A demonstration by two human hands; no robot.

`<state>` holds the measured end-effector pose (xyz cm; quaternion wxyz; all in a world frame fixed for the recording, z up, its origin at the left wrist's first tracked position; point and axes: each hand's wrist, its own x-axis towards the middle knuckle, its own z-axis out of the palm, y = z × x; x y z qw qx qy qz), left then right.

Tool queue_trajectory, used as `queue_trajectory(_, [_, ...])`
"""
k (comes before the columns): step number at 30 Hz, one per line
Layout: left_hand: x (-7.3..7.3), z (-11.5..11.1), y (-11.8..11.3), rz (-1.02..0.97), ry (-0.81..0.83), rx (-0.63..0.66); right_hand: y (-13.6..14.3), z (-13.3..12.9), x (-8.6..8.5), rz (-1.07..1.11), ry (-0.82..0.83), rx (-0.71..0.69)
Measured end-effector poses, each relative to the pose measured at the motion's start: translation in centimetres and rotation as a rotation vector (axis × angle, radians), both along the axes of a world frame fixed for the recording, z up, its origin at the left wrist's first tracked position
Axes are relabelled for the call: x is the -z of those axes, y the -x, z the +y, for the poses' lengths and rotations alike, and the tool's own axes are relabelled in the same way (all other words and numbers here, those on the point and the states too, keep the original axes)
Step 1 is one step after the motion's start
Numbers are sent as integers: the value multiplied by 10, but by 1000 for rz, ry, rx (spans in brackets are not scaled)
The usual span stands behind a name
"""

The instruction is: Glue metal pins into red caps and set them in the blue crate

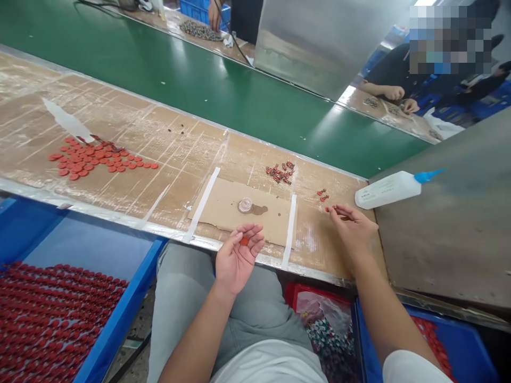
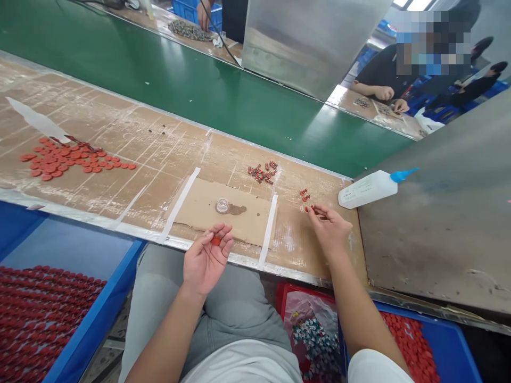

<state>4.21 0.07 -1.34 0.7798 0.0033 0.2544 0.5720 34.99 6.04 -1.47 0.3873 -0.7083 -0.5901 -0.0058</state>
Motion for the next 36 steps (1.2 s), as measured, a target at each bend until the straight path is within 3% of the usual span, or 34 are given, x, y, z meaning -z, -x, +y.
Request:
queue_trajectory(5, [0, 1, -8, -1, 39, 43, -25, 18, 16, -97, 39, 95])
queue_trajectory(9, [-1, 2, -9, -20, 33, 48, -25, 26, 22, -207, 44, 89])
queue_trajectory(17, [0, 4, -9, 5, 14, 81, -26, 28, 28, -219, 61, 111])
queue_trajectory(21, [0, 4, -10, 34, 17, 72, -23, 26, 22, -217, 31, 114])
queue_trajectory(25, [2, 3, -10, 44, -23, 63, -2, 12, 4, -226, -115, 87])
queue_trajectory(28, [3, 2, -10, 3, -86, 58, 37, -12, -13, -139, -213, -81])
queue_trajectory(33, [-3, 3, -8, -76, -131, 37, 120, -51, -25, -4, -70, -740])
queue_trajectory(36, [-7, 3, -6, -86, -138, 50, 152, -56, -21, 10, -7, -886])
